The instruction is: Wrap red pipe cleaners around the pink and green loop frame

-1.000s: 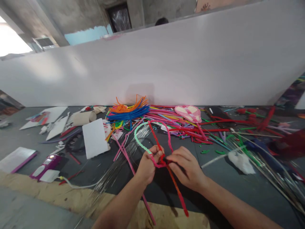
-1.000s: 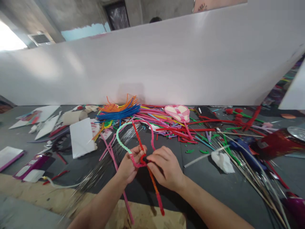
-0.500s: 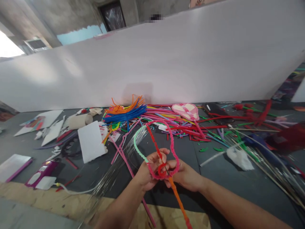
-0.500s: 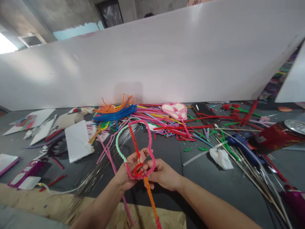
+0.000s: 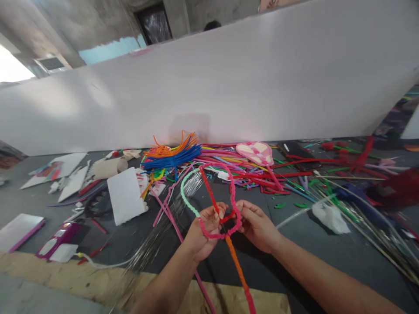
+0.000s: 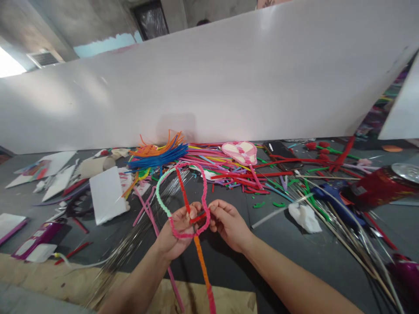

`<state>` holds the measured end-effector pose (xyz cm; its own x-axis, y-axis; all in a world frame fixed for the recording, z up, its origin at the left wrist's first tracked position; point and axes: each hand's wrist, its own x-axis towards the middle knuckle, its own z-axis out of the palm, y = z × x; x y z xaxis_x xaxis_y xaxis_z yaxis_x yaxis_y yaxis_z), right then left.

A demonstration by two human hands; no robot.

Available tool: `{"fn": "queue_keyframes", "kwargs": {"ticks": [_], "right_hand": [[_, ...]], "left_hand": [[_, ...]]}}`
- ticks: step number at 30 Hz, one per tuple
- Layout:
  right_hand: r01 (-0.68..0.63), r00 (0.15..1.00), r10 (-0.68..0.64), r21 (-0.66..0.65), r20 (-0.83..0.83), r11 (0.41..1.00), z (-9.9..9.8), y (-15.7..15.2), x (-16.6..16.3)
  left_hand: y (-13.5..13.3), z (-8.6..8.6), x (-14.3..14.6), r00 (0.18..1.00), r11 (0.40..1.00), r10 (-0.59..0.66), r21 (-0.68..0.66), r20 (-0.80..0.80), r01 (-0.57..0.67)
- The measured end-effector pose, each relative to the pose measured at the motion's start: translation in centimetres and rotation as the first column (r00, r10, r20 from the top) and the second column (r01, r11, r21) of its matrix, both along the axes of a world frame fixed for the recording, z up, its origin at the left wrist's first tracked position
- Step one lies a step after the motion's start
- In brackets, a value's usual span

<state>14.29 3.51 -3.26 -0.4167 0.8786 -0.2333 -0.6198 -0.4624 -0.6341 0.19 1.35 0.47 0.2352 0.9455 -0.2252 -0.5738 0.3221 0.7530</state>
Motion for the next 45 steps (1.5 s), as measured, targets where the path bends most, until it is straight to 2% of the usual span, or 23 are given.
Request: {"fn": "queue_keyframes", "kwargs": {"ticks": [4,8,12,14,17,19,20,22,26,30,35,41,45], "right_hand": [[0.089,0.995,-0.089,0.005,0.053,0.996,0.4,0.3,0.2],[0.172,0.975,-0.178,0.056,0.131,0.983,0.4,0.5,0.4],[0.147,0.907,-0.244,0.287,0.343,0.947,0.1,1.0,1.0],[0.15,0.806,-0.391,0.487,0.444,0.861,0.2,1.2,1.3],[0.025,0.623,-0.622,0.783,0.474,0.622,0.8,1.0,1.7],[-0.136,0.55,-0.69,0.865,0.471,0.482,1.4,0.6,1.8],[-0.205,0.522,-0.706,0.874,0.478,0.44,1.7,0.3,1.8],[-0.287,0.473,-0.731,0.87,0.492,0.4,2.2,-0.1,1.6],[-0.341,0.426,-0.734,0.845,0.529,0.411,2.8,-0.5,1.3],[-0.307,0.412,-0.725,0.833,0.552,0.46,2.8,-0.8,0.9],[-0.235,0.411,-0.715,0.824,0.565,0.516,2.8,-1.3,0.6],[-0.258,0.441,-0.691,0.819,0.572,0.513,2.6,-1.3,0.5],[-0.241,0.442,-0.682,0.81,0.582,0.535,2.4,-1.2,0.4]], "left_hand": [[0.2,-0.5,0.1,1.0,1.0,-0.015,-0.024,-0.016,0.014],[0.5,-0.9,-0.1,0.995,0.994,0.075,-0.077,-0.072,-0.08],[0.8,-0.7,-0.4,0.984,0.992,0.112,-0.042,-0.141,-0.119],[0.8,-0.6,-0.5,0.965,0.987,0.161,0.011,-0.205,-0.162],[0.9,-0.8,-0.6,0.93,0.981,0.194,0.06,-0.311,-0.184],[0.8,-1.1,-0.7,0.911,0.982,0.19,0.077,-0.367,-0.174],[0.8,-1.3,-0.7,0.901,0.982,0.188,0.087,-0.39,-0.167],[0.7,-1.6,-0.8,0.881,0.98,0.192,0.129,-0.433,-0.151],[0.6,-1.9,-0.7,0.843,0.961,0.213,0.264,-0.493,-0.088],[0.5,-1.2,-0.4,0.781,0.931,0.244,0.365,-0.575,-0.022],[0.3,-0.6,-0.2,0.752,0.92,0.258,0.392,-0.606,0.0],[0.2,-0.5,-0.2,0.727,0.914,0.31,0.403,-0.612,-0.05],[0.2,-0.6,-0.1,0.73,0.916,0.303,0.399,-0.612,-0.045]]}}
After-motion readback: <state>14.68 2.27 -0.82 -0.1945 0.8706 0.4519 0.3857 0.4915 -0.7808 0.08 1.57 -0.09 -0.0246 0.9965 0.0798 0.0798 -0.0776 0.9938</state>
